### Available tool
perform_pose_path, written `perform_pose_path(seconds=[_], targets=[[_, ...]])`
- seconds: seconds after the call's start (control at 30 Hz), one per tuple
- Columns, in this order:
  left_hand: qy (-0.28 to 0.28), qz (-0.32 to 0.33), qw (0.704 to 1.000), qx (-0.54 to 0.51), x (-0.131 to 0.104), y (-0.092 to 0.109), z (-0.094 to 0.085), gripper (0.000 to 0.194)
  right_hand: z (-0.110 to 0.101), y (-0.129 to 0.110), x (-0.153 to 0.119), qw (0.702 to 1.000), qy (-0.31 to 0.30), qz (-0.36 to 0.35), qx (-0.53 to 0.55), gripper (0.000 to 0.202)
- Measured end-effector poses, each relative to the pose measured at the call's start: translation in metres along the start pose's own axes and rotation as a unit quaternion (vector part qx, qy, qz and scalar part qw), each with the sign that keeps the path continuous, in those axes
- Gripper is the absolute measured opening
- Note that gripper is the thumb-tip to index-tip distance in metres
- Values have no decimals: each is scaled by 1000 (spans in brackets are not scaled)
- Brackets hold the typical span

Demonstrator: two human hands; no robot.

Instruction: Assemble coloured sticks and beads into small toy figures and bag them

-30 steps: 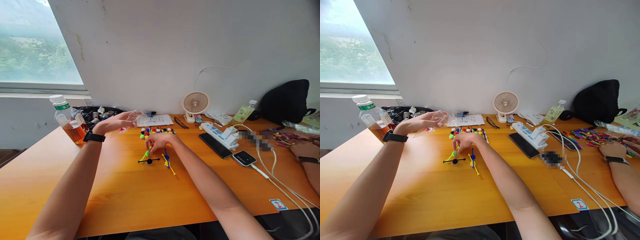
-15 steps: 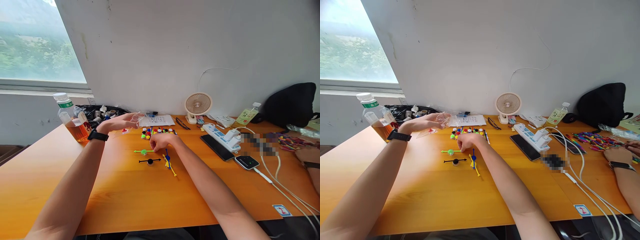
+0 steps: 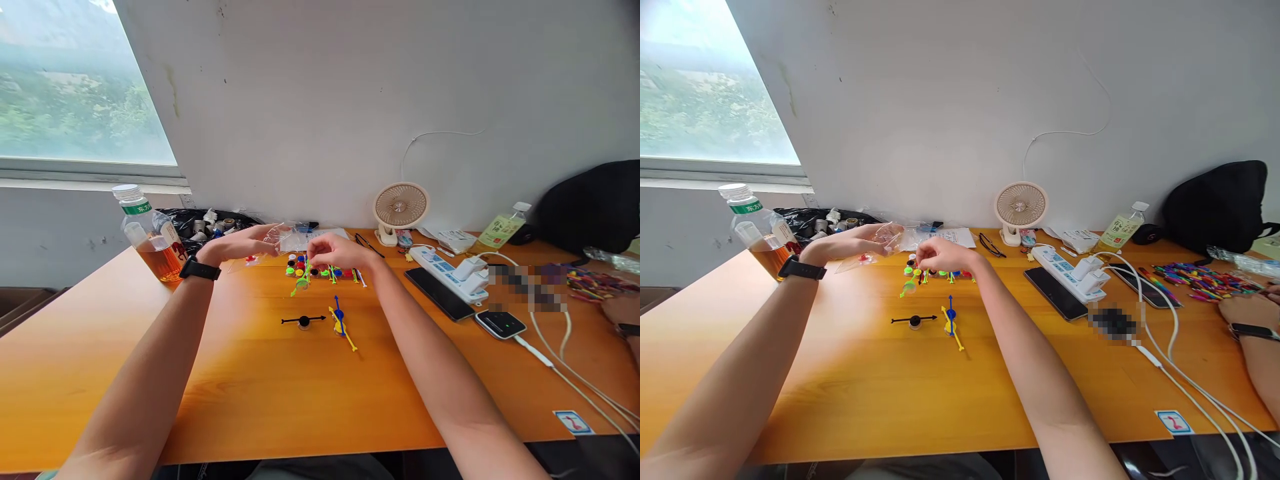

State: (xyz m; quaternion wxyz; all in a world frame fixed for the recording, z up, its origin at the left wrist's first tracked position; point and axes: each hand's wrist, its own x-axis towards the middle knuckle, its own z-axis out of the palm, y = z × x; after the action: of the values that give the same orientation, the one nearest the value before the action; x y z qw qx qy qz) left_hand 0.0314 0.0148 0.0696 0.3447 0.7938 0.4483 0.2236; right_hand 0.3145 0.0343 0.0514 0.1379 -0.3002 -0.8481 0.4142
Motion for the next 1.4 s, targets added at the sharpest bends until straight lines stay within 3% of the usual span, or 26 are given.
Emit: perform_pose_path(seconds=[0.07,0.13,0.27,0.37,0.57,0.7,0.9,1.03,1.17,1.4], targets=[[0,-7,1000,0,-1,1,0,80,-11,-2,-9,993,40,-29,104,13],[-1,-13,1000,-3,-2,4,0,80,-24,-1,-16,973,123,-66,184,17],[-9,1,1000,-24,-4,11,1,80,-43,4,-22,893,343,-101,273,24],[-17,15,999,-29,-2,14,5,79,-46,4,-20,856,411,-105,296,24],[-23,48,998,-39,3,26,17,80,-35,-4,-12,877,416,-61,232,19],[-20,70,996,-49,6,35,25,85,-24,-10,-6,902,377,-60,202,15],[2,99,993,-67,13,36,38,82,-4,-26,3,920,370,-36,124,17],[27,106,992,-69,18,33,44,84,1,-39,-4,949,309,-37,46,30],[57,92,992,-72,19,32,44,86,-2,-47,-14,971,233,-38,41,43],[53,100,961,-253,20,20,35,89,-5,-54,-16,944,293,-147,-21,22]])
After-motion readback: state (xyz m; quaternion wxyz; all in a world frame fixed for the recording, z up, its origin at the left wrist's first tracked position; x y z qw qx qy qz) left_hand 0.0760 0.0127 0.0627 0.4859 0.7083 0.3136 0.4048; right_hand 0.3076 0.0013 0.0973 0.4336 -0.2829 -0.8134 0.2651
